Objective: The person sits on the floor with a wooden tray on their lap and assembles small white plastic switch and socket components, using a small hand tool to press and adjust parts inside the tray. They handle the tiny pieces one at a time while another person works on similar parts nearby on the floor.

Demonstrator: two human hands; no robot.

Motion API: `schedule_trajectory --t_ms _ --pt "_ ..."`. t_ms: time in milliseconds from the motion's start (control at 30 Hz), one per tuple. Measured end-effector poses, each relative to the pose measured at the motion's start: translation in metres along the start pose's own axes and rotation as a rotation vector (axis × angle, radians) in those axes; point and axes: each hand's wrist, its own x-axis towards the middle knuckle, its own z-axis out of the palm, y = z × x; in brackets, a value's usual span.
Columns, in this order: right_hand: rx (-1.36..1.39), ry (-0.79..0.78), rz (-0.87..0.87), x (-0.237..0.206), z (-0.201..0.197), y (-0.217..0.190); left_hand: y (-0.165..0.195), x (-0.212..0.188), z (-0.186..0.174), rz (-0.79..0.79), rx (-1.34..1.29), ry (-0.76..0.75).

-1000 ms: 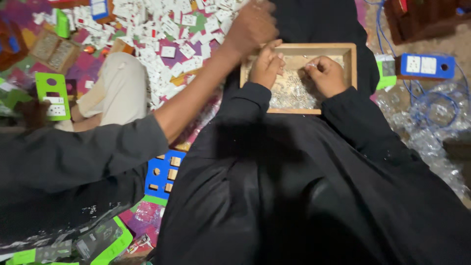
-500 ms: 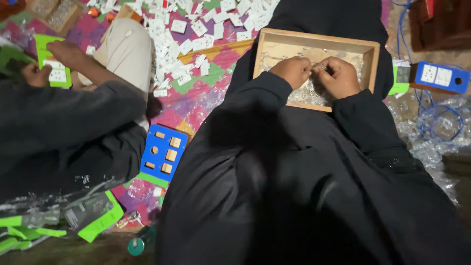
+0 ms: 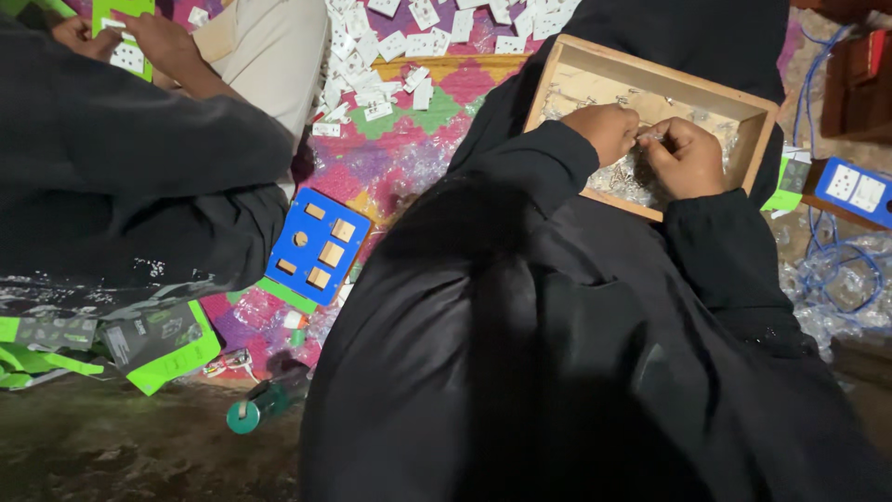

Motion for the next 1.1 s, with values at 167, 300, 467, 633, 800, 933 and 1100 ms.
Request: schedule_trajectory --t_ms 167,300,467,633,800,933,1100 --pt "-0.018 -0.009 0.027 0.0 0.0 -0.003 0.002 -0.001 -0.006 -0.014 0.001 -0.009" --pt "0.003 -0.015 0.003 0.0 -0.002 -0.005 0.004 -0.001 -0.008 -0.033 0.018 -0.025" --pt "0.012 -0.007 -0.04 0.0 -0.004 -0.007 0.005 0.001 -0.004 -0.003 0.021 0.007" --pt "0.031 -0.018 0.008 -0.004 -0.008 -0.011 0.007 -0.001 0.0 -0.006 0.02 0.001" --pt "-0.021 -0.013 0.032 -0.008 -0.013 -0.019 0.01 -0.002 0.003 -0.036 0.003 -0.03" --pt "-0.067 -0.001 0.049 -0.008 -0.017 -0.021 0.012 0.0 0.008 -0.06 0.023 -0.028" --pt "-0.007 -0.003 0.025 -0.007 -0.024 -0.024 0.013 0.006 0.015 -0.035 0.026 -0.04"
